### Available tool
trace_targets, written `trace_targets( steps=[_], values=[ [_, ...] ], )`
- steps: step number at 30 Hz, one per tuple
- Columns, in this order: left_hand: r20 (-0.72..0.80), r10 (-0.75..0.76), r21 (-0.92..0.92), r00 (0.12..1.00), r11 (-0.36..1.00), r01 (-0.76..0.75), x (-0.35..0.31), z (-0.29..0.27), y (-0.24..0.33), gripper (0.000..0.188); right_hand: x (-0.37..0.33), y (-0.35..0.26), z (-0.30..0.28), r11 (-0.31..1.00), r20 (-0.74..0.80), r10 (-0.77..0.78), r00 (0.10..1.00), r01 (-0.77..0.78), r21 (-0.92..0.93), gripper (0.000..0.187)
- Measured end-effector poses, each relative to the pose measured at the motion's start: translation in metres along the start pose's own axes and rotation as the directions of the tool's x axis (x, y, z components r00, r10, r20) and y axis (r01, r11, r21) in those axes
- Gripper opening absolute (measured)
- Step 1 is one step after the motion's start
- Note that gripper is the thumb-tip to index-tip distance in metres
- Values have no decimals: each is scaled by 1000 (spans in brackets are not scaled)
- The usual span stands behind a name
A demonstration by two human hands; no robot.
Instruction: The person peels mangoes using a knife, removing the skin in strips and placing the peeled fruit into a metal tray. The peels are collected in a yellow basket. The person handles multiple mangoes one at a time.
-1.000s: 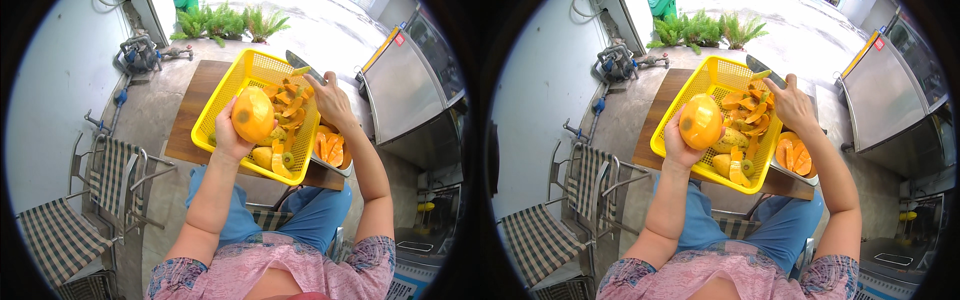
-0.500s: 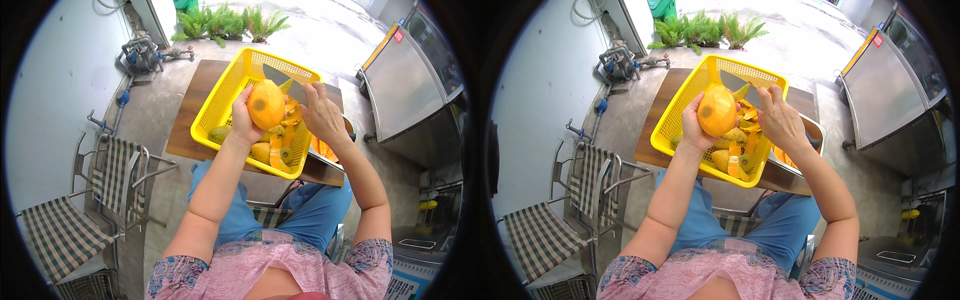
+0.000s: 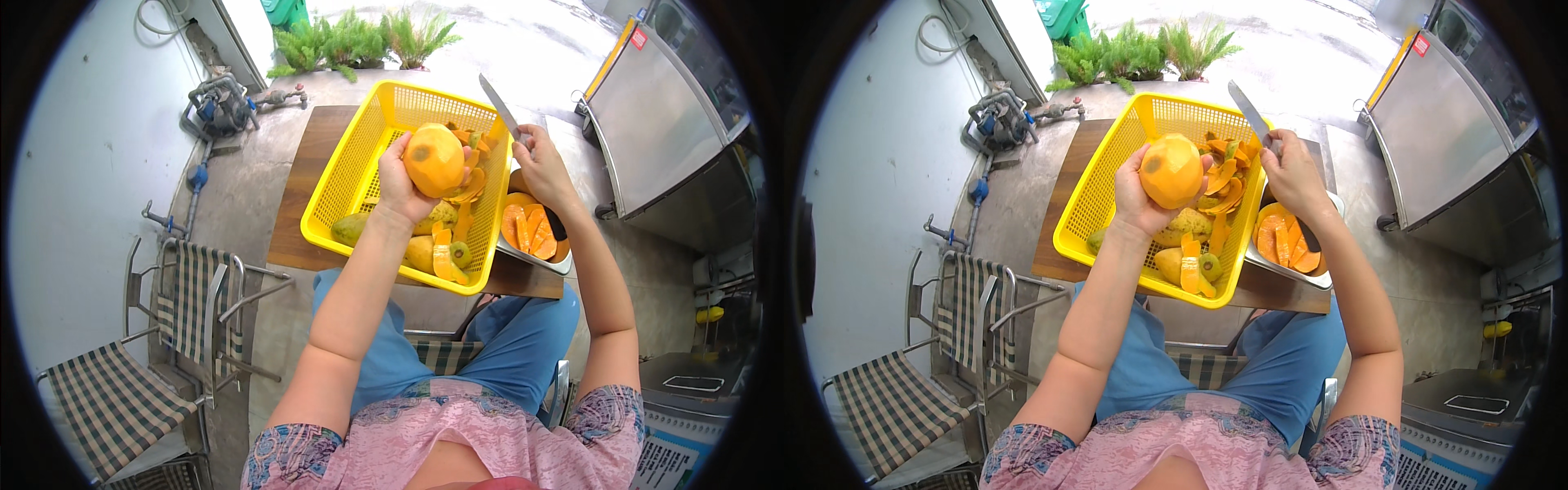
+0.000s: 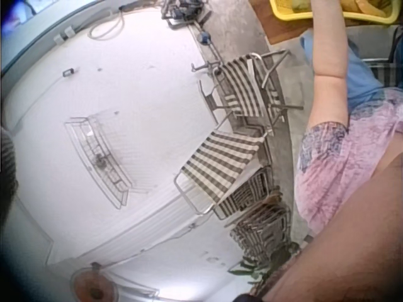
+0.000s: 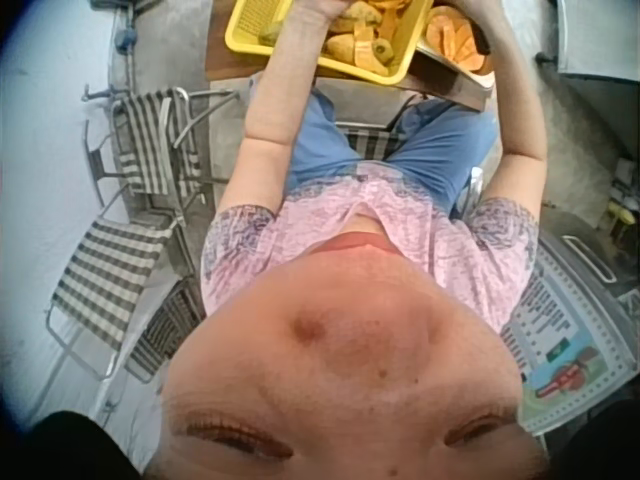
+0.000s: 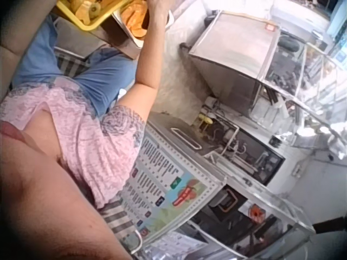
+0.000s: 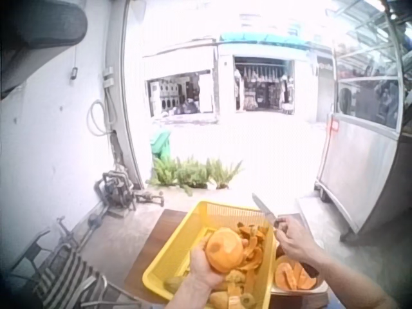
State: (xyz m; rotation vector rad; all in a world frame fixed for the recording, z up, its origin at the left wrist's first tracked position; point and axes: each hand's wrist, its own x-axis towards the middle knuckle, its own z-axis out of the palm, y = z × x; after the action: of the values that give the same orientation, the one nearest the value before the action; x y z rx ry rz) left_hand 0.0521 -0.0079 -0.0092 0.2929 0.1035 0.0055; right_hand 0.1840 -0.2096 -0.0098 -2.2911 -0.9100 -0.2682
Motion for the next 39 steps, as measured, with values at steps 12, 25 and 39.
trace_targets(
  steps=[12,25,39],
  values=[
    [119,182,-114,976,979,-169,-43,-12,15,54,-43,-110,-26,47,486,76,871,-490,871,36],
    [5,373,-59,928,926,-372,-54,-9,22,43,-51,-129,-29,496,479,-10,878,-412,764,35],
    [13,358,7,933,933,-359,-56,-15,19,37,-64,-154,-31,906,268,-419,868,383,178,26]
  ],
)
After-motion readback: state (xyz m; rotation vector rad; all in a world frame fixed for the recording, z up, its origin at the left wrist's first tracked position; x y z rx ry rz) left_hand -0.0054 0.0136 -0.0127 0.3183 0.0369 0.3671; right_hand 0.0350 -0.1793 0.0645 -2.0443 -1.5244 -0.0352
